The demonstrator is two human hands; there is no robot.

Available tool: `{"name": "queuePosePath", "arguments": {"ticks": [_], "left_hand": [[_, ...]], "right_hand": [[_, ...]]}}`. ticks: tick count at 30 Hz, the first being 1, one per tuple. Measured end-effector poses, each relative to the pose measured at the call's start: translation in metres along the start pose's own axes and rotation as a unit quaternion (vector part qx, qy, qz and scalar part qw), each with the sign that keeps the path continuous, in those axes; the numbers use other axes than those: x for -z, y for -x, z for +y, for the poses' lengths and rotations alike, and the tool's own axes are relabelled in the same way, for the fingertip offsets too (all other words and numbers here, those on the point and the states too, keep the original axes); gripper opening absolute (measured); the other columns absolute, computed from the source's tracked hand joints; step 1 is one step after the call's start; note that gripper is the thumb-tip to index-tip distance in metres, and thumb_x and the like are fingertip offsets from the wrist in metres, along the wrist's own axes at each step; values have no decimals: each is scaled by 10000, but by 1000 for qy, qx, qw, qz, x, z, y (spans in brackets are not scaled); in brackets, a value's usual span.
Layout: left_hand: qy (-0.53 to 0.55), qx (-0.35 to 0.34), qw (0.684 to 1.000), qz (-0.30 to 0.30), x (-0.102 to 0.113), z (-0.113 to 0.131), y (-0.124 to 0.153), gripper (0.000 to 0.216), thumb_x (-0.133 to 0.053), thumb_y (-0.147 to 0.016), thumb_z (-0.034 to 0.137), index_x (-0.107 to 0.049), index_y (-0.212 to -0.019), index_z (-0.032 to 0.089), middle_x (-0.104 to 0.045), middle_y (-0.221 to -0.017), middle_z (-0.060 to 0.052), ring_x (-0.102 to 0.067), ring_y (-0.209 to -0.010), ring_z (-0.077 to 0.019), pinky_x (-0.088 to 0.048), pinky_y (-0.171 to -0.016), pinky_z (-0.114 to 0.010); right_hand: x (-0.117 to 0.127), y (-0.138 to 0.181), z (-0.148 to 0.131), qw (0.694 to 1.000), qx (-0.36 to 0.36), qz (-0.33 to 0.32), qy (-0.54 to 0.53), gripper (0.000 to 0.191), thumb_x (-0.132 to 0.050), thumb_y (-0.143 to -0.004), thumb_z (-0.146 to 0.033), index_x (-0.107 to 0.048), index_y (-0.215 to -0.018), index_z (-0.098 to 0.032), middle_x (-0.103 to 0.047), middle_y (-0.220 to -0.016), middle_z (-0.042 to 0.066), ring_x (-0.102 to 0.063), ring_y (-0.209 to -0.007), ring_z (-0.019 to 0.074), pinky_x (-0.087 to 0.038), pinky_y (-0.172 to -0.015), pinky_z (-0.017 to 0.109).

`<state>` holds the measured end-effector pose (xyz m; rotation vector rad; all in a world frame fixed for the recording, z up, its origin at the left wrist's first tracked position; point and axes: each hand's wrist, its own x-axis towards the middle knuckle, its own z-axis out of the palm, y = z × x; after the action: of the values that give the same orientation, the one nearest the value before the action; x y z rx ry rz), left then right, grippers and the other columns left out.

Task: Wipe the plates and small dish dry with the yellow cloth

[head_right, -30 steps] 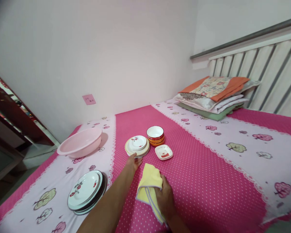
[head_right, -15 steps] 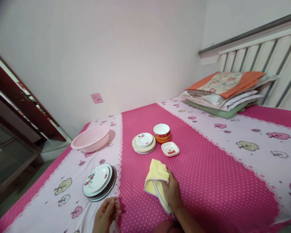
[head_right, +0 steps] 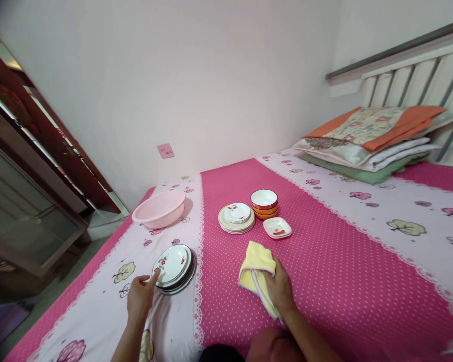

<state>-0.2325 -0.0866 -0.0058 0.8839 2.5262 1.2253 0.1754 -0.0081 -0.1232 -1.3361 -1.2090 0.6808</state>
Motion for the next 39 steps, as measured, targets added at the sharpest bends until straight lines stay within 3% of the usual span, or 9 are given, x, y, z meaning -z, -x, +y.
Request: {"name": "queuePosePath", "arguments": {"ticks": [4, 9, 17, 24, 29, 34, 39], "left_hand": [[-62, -1, 998, -12, -1, 6, -12, 450, -670, -716, 669, -554, -837, 252, -703, -813, -87, -682, -781, -343, -468, -655, -397], [-107, -11, 993, -38, -5, 8, -18, 359, -647, -758, 604, -539, -760, 262, -689, -733, -72, -669, -787, -335, -420, -645, -368], [-94, -1, 995, -20, -7, 13, -24, 279, -655, -745, 500, -495, -718, 273, -644, -664, -44, -634, -729, -312, -393, -635, -360], [29, -15, 998, 53, -14, 27, -9, 240, -606, -809, 422, -412, -834, 283, -507, -639, 38, -549, -634, -237, -404, -632, -349], [192, 29, 979, 67, -10, 39, 11, 264, -633, -813, 425, -481, -941, 252, -553, -675, 38, -568, -605, -205, -447, -569, -332], [371, 107, 922, -10, -11, 37, 45, 176, -628, -827, 331, -597, -971, 233, -688, -862, -40, -694, -773, -227, -577, -624, -334], [425, 181, 878, -125, -15, 21, 90, 162, -781, -772, 272, -698, -910, 281, -682, -780, -48, -732, -789, -281, -582, -526, -325]], "right_hand": [[0, 0, 1, 1000, 0, -5, -1, 413, -622, -803, -480, -672, -1104, -202, -795, -1048, 114, -750, -955, 309, -585, -835, 401], [0, 0, 3, 1000, 1, -8, -5, 400, -614, -816, -479, -664, -1100, -201, -793, -1045, 115, -749, -964, 310, -581, -844, 404], [-1, 0, 3, 1000, 3, -7, -8, 422, -604, -827, -464, -685, -1139, -193, -787, -1107, 125, -742, -1024, 318, -580, -890, 427], [-1, 1, 2, 1000, 4, -9, -22, 427, -613, -835, -469, -695, -1155, -199, -790, -1109, 115, -737, -1044, 310, -577, -901, 415], [-1, 0, -1, 999, -5, -9, -35, 396, -643, -807, -440, -704, -1114, -198, -794, -1075, 114, -744, -1002, 307, -583, -887, 413], [-2, -1, -4, 998, -24, 0, -59, 433, -657, -771, -416, -703, -1136, -188, -800, -1086, 118, -743, -1016, 317, -577, -917, 430], [9, -6, -7, 991, -70, -15, -110, 365, -655, -767, -424, -743, -1032, -189, -822, -993, 96, -760, -916, 316, -607, -803, 408]]}}
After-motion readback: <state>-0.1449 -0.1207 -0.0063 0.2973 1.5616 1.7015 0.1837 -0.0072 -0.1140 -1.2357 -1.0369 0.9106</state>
